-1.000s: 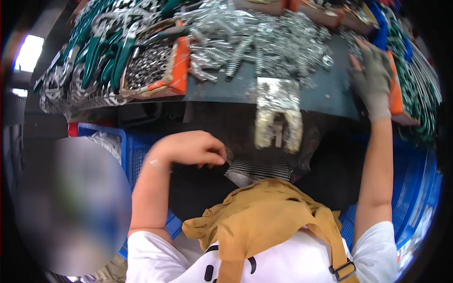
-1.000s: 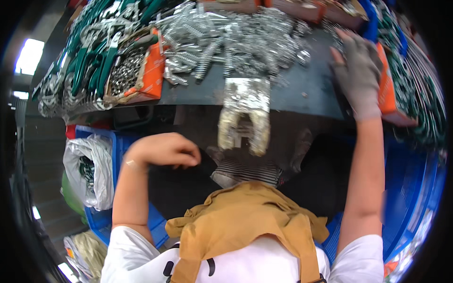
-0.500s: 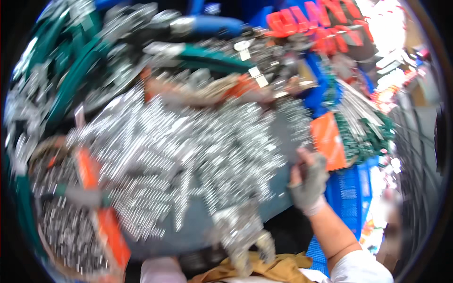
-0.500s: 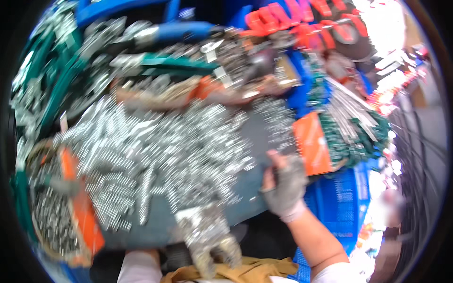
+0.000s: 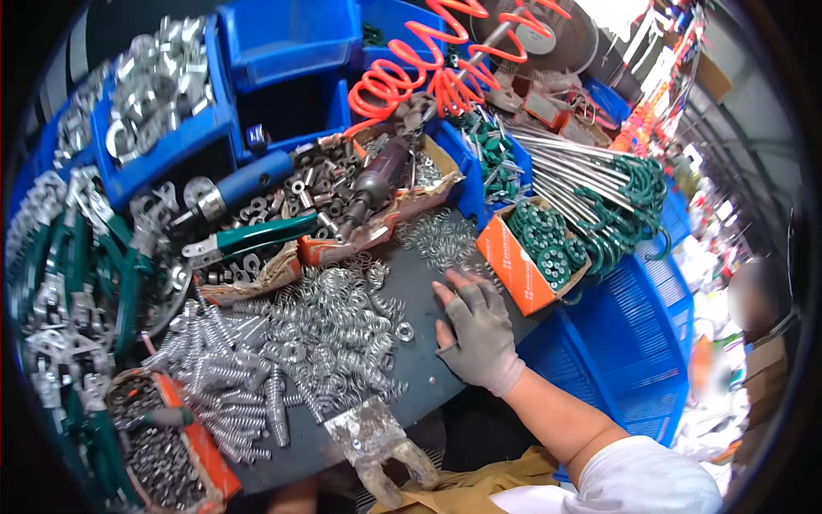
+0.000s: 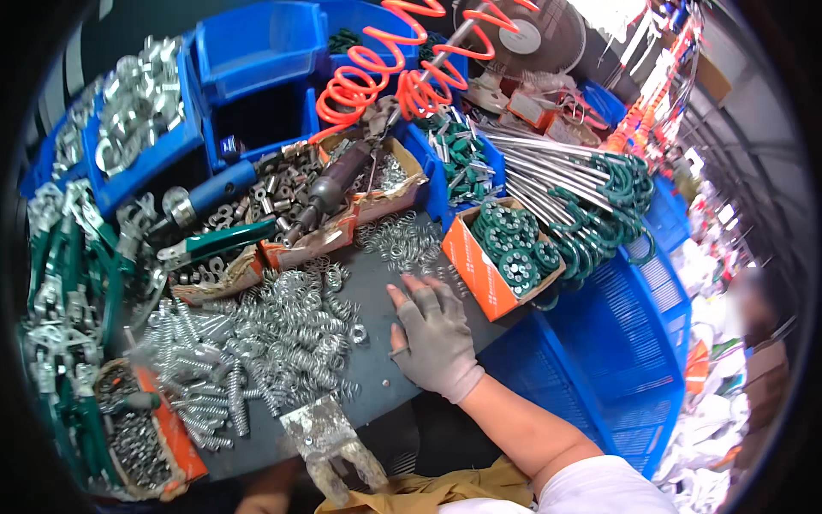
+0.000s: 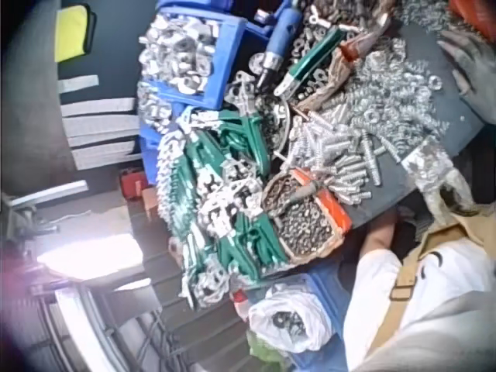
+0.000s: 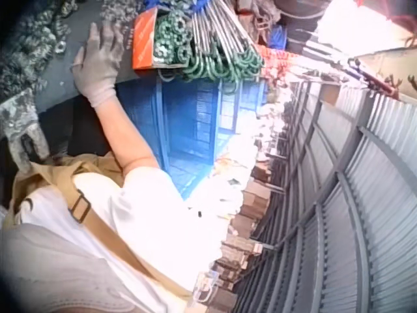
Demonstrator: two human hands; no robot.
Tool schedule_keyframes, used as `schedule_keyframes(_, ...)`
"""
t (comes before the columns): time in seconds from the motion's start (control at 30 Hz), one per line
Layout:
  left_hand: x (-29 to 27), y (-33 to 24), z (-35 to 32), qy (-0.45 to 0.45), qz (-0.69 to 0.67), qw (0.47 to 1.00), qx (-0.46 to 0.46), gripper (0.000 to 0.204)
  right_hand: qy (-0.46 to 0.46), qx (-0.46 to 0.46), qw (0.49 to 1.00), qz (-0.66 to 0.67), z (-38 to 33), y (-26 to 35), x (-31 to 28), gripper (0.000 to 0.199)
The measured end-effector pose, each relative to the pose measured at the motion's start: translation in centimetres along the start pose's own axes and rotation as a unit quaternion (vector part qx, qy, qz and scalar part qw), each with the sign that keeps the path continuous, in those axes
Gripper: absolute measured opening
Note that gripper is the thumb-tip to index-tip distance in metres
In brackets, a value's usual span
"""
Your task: The person assembles small metal pins into plastic or metal components by hand and with pliers.
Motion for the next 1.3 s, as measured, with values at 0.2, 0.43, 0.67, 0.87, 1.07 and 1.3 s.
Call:
schedule_keyframes(0.2,6.2,-7.5,-4.8,0.111,0.0,0.975,-0.193,0.024,0.032,0.087,0.995,0.048,-1.0,0.5,0.9,0.033)
schedule_keyframes(0.43,-8.2,-34.5,-13.6,-0.125,0.043,0.983,0.126,0.018,-0.054,0.065,0.996,0.041,-1.6,-0.3,0.1,0.029)
schedule_keyframes(0.67,-19.5,-32.4,5.9,-0.485,0.249,0.838,0.027,0.025,-0.074,0.063,0.989,0.112,-2.2,-0.4,0.8,0.029)
schedule_keyframes(0.87,-22.6,-33.5,2.9,-0.56,0.121,0.819,0.031,0.022,-0.058,0.054,0.985,0.156,-2.6,-2.4,0.9,0.025)
schedule_keyframes(1.07,-17.2,-32.1,-1.5,-0.523,0.324,0.787,-0.046,0.022,-0.006,-0.035,0.956,0.292,2.0,-1.1,1.5,0.028)
schedule_keyframes(1.3,-13.3,-30.7,1.8,-0.489,0.459,0.717,-0.19,0.024,0.211,-0.085,0.951,0.212,9.6,2.2,2.1,0.029)
Point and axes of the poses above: each hand's wrist, its own z-axis towards the middle knuckle, its own x-axis out of the palm, y = z × x, the point moved 1 cm from there along z, towards the middle knuckle, and after that the axes turned 6 degrees about y, right-handed, at the moved point
